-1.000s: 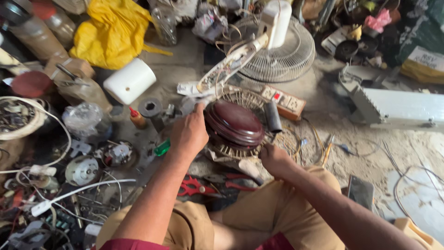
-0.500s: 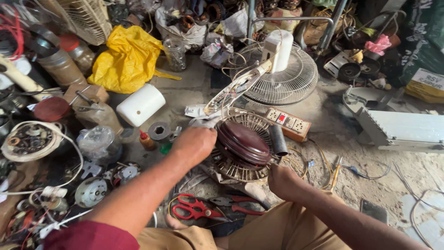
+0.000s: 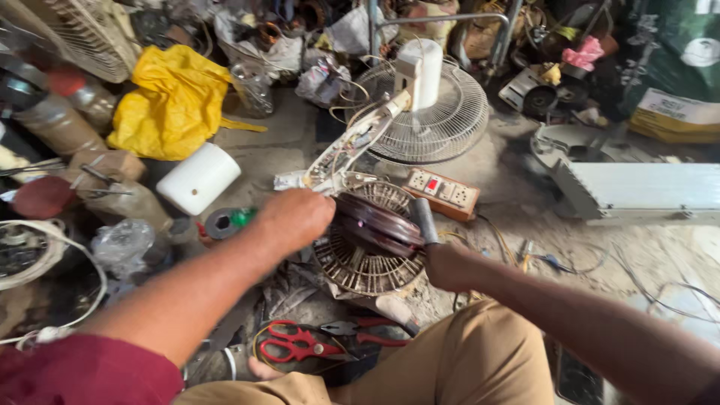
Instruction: The person works on a fan motor on the floor. They use a screwdriver to remove and install components, handle a stator and motor casing, and wipe parts with a cloth.
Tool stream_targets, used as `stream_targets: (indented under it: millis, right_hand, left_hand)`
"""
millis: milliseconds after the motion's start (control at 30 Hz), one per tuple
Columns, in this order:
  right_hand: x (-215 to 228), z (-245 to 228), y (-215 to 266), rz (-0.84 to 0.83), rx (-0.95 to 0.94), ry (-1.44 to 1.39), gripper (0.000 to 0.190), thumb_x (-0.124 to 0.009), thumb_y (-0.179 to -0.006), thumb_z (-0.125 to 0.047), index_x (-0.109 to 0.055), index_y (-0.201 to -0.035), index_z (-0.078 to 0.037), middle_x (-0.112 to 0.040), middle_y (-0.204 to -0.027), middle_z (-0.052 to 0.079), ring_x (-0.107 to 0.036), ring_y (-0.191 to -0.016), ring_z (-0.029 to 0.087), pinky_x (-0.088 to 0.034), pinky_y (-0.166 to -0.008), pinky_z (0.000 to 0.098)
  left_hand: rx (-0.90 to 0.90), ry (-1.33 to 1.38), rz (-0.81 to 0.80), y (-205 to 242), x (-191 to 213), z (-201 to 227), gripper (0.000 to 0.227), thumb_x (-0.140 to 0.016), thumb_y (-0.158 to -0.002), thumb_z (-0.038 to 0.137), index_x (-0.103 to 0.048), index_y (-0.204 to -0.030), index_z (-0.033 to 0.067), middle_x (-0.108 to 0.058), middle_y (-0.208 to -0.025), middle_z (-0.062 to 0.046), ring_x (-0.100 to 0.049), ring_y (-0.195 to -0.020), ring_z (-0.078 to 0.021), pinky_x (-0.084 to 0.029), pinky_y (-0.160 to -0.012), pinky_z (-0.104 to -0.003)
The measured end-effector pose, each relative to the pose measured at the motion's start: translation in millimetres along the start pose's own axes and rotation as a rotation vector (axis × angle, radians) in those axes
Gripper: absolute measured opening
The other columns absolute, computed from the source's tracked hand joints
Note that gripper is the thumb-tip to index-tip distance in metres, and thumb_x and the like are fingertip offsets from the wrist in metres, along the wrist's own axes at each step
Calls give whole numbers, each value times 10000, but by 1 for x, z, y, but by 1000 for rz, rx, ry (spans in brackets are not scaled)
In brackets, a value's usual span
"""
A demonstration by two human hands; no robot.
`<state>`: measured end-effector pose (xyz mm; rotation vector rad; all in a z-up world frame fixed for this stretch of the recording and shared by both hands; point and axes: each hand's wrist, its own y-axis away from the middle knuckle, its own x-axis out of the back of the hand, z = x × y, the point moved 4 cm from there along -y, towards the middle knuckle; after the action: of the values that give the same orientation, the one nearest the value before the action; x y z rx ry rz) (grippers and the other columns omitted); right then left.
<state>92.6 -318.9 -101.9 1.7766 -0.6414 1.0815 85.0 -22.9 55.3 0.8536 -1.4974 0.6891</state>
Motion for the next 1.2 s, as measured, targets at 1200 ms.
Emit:
stream_targets:
  millis: [1200]
  right_hand:
    - [12,-64,44,62,-371,-606,376,-418,-1018,-260,-618,-1270,-65,-712,-764,172,-682,-526,297,-575,-486,435]
  left_hand:
    - [586,322,-124,38,-59,3,272,-548,-908,127,-752,-1072,53,-738,-1130,-230,-705,-1120,-395,-553,-996,-491]
